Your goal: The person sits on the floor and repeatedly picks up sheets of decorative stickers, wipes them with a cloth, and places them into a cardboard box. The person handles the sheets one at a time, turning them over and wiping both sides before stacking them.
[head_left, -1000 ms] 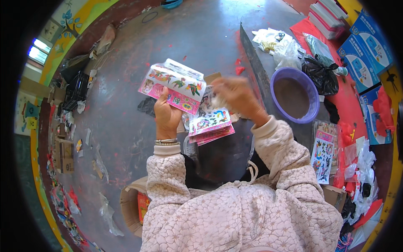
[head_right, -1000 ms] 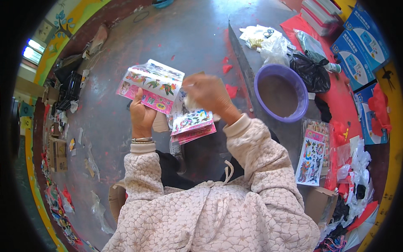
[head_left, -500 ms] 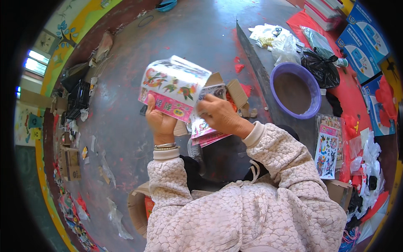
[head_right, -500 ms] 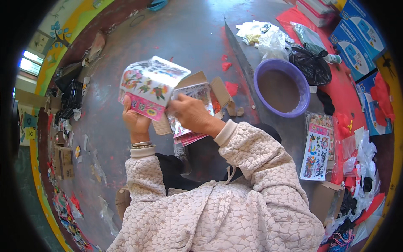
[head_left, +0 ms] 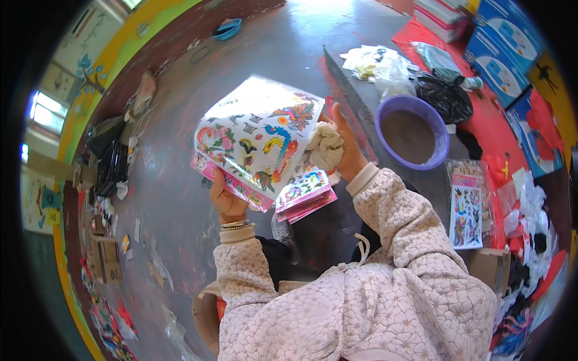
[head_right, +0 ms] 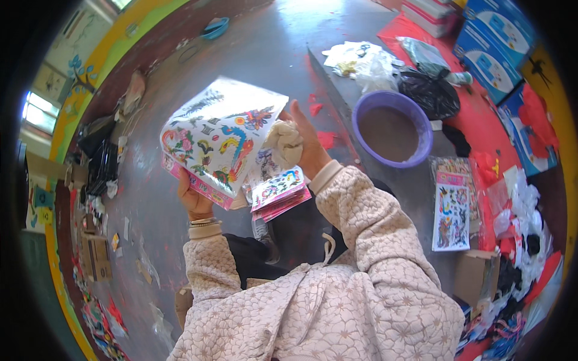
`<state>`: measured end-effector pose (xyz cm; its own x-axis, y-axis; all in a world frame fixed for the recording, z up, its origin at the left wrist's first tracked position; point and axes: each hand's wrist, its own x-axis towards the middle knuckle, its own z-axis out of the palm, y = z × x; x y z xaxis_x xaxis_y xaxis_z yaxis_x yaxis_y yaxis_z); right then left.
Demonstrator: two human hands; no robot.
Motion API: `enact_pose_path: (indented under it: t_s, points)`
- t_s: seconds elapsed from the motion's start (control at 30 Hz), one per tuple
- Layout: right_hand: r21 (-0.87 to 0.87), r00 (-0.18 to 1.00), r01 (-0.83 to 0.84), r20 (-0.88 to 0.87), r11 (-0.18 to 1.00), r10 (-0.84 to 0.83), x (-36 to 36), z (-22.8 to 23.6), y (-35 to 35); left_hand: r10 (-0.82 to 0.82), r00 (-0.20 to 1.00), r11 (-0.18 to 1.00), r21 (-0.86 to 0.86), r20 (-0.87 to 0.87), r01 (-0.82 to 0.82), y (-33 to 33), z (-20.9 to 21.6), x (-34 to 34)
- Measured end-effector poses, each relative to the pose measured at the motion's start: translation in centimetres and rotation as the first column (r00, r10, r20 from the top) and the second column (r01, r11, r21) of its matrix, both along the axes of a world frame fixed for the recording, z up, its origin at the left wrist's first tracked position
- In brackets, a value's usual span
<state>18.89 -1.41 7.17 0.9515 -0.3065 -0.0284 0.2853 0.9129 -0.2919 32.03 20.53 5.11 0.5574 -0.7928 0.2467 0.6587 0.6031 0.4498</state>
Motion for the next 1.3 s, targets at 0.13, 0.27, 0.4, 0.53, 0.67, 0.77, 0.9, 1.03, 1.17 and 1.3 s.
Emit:
enact_pose_path:
  t_s: [0.13, 0.27, 0.4, 0.53, 0.67, 0.77, 0.9, 1.03, 1.17, 1.3]
  points:
    - [-0.254, 0.975, 0.056, -0.195, 0.966, -0.107, -3.8, 1.4, -2.9, -0.030, 0.997, 0.994, 0.106, 0.072, 0.022, -0.4, -0.5, -1.5]
    - [-0.469, 0.956, 0.195, -0.106, 0.861, -0.274, -12.0, 4.7, -2.6, -0.125, 0.982, 0.975, 0.201, 0.144, 0.095, 0.1, 1.2, -4.6]
    - [-0.626, 0.916, 0.181, -0.173, 0.758, -0.362, -20.5, 4.8, -1.4, -0.181, 0.975, 0.913, 0.392, 0.133, 0.116, -0.4, 3.4, -9.7]
    - [-0.628, 0.818, 0.136, -0.365, 0.766, -0.444, -28.5, 3.7, 1.2, -0.238, 0.961, 0.806, 0.580, 0.137, 0.117, -0.3, 4.6, -15.7]
    - [-0.623, 0.713, 0.021, -0.539, 0.782, -0.449, -34.7, -0.4, 2.2, -0.352, 0.876, 0.697, 0.717, 0.329, 0.011, -0.7, 3.3, -19.6]
    - [-0.599, 0.597, -0.013, -0.647, 0.801, -0.474, -37.3, -3.3, 2.7, -0.441, 0.780, 0.632, 0.770, 0.445, -0.082, -1.4, 1.8, -21.2]
    - [-0.537, 0.412, -0.301, -0.819, 0.788, -0.400, -40.2, -4.3, 1.4, -0.422, 0.808, 0.584, 0.805, 0.411, -0.104, -0.8, -2.8, -20.3]
    - [-0.629, 0.474, 0.354, -0.517, 0.692, -0.712, -41.1, -3.7, -1.6, -0.378, 0.869, 0.588, 0.808, 0.320, -0.042, -0.6, -1.8, -21.3]
    - [-0.967, 0.625, 0.102, -0.121, 0.235, -0.771, -30.3, 1.4, 3.7, -0.377, 0.882, 0.577, 0.816, 0.281, -0.013, -0.9, -1.9, -21.7]
    - [-0.910, 0.855, 0.055, 0.256, -0.411, -0.452, -21.9, -3.1, 10.4, -0.375, 0.749, 0.664, 0.723, 0.546, -0.194, -1.0, -2.5, -21.9]
